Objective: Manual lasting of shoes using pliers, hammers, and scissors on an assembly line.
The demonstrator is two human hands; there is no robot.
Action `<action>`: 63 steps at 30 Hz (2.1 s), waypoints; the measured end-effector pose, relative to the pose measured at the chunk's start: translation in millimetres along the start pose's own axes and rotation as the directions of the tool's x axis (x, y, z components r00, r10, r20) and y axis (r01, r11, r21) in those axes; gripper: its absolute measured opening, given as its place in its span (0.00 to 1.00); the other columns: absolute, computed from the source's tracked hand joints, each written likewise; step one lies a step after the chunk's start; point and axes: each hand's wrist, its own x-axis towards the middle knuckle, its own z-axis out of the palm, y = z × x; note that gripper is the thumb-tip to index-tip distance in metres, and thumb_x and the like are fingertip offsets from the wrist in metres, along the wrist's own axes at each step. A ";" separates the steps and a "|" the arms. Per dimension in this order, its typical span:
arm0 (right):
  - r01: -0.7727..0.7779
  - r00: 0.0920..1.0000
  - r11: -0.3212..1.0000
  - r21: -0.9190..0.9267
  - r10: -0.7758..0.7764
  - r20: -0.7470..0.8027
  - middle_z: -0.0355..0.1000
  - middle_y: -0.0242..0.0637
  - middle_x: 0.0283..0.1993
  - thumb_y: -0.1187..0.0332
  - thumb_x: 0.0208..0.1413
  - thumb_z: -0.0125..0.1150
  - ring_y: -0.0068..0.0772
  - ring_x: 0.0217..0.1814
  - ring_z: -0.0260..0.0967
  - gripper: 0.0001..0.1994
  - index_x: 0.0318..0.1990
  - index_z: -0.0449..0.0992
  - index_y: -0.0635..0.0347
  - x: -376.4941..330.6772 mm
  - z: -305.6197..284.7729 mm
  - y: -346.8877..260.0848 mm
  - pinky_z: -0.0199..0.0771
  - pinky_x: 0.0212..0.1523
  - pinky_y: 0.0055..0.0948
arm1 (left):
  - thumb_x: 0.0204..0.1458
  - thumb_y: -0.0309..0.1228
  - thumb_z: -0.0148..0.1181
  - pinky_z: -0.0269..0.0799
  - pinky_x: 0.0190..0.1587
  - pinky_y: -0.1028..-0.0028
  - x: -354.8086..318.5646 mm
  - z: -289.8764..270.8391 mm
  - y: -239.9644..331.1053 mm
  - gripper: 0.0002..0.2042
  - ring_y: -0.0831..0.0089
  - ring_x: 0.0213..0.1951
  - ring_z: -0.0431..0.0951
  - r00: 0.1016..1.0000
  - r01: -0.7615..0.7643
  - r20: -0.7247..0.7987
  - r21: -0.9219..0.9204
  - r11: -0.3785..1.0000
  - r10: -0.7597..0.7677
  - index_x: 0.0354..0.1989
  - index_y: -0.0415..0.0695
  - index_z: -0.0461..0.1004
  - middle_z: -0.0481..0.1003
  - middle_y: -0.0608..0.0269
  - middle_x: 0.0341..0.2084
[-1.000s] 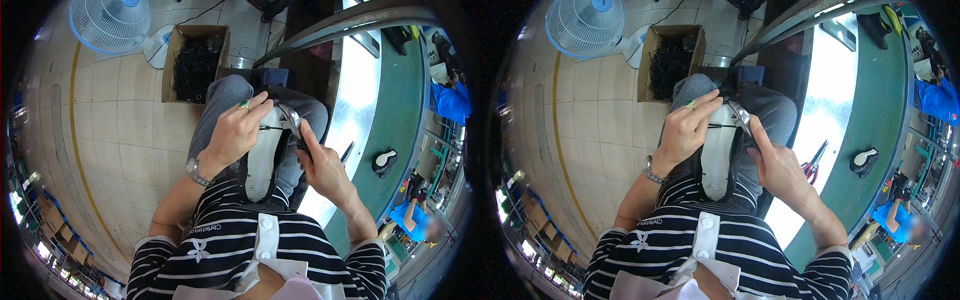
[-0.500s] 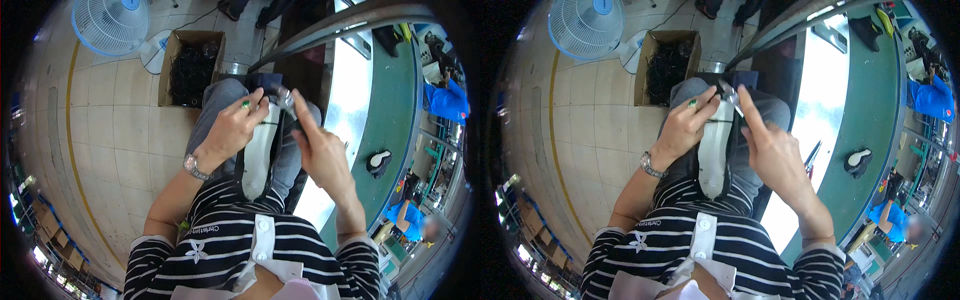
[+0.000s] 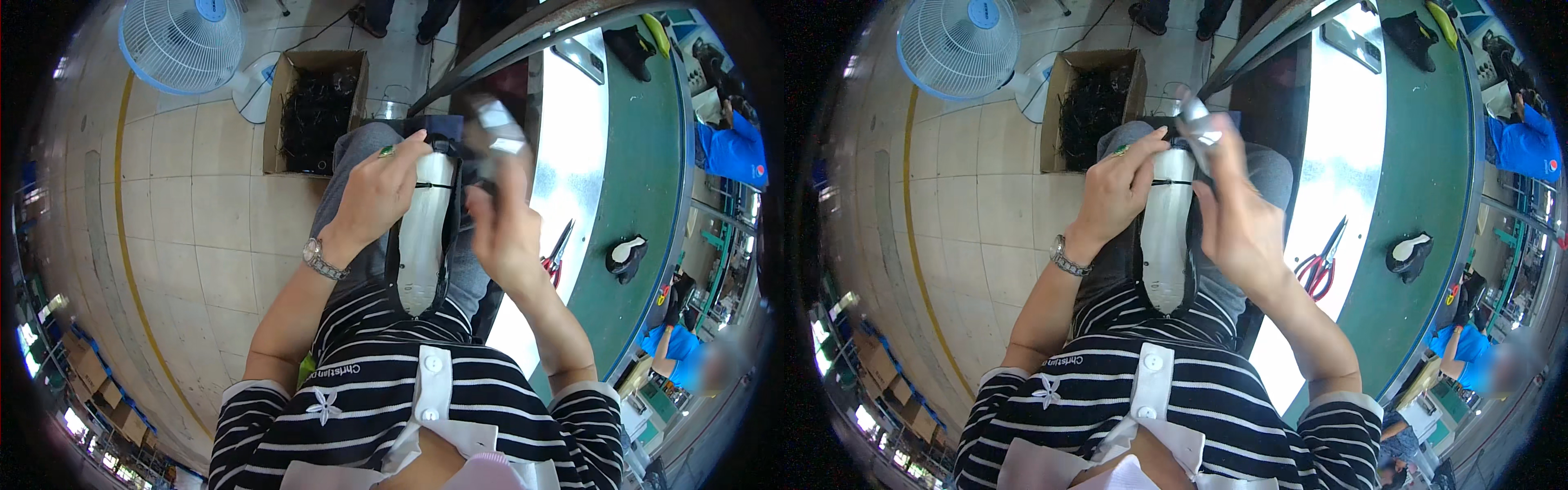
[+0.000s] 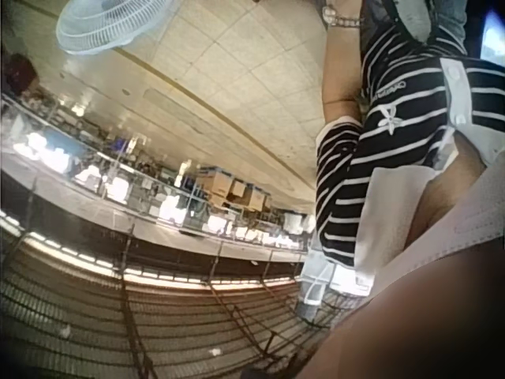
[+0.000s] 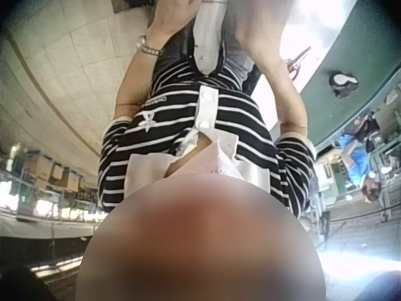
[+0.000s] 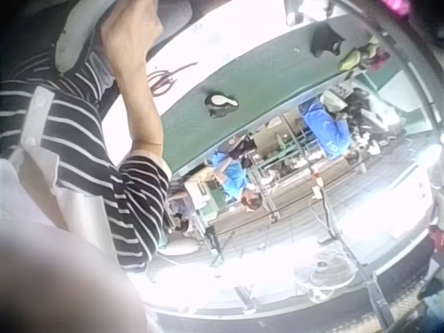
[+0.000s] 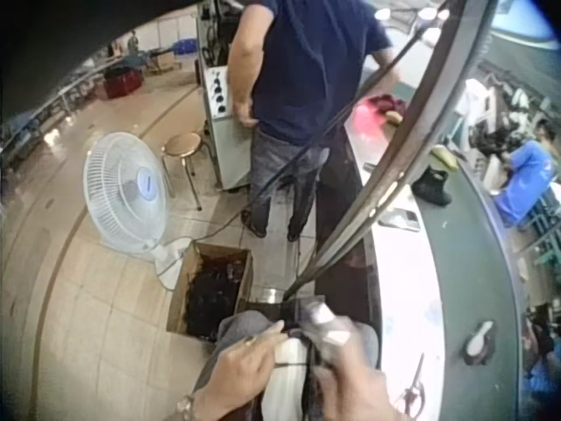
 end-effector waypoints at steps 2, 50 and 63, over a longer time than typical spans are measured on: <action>-0.130 0.923 0.959 -0.251 0.209 0.322 0.75 0.46 0.24 0.73 0.57 0.55 0.48 0.20 0.74 0.35 0.71 0.48 0.51 0.7 10.5 11.8 0.73 0.22 0.43 | 0.52 0.19 0.54 0.76 0.43 0.69 1.5 -1.0 -2.5 0.12 0.56 0.41 0.80 0.999 0.044 -0.004 -0.079 0.996 -0.044 0.46 0.39 0.72 0.77 0.51 0.46; -0.720 0.667 0.024 0.694 0.302 0.681 0.60 0.21 0.29 0.33 0.34 0.72 0.14 0.29 0.61 0.48 0.55 0.68 0.63 -147.1 -29.3 -6.3 0.63 0.30 0.13 | 0.52 0.35 0.65 0.68 0.54 0.68 -32.7 13.5 26.2 0.18 0.59 0.54 0.73 0.972 0.146 -0.170 -0.112 0.983 -0.164 0.50 0.41 0.76 0.72 0.49 0.53; -0.760 0.647 0.383 0.525 0.528 0.551 0.61 0.29 0.15 0.52 0.60 0.58 0.18 0.17 0.60 0.21 0.24 0.68 0.61 -127.8 15.8 -29.1 0.63 0.21 0.20 | 0.57 0.27 0.58 0.74 0.38 0.67 -37.7 22.1 26.2 0.06 0.57 0.37 0.80 0.953 0.043 -0.303 0.058 0.997 -0.023 0.33 0.37 0.74 0.78 0.51 0.44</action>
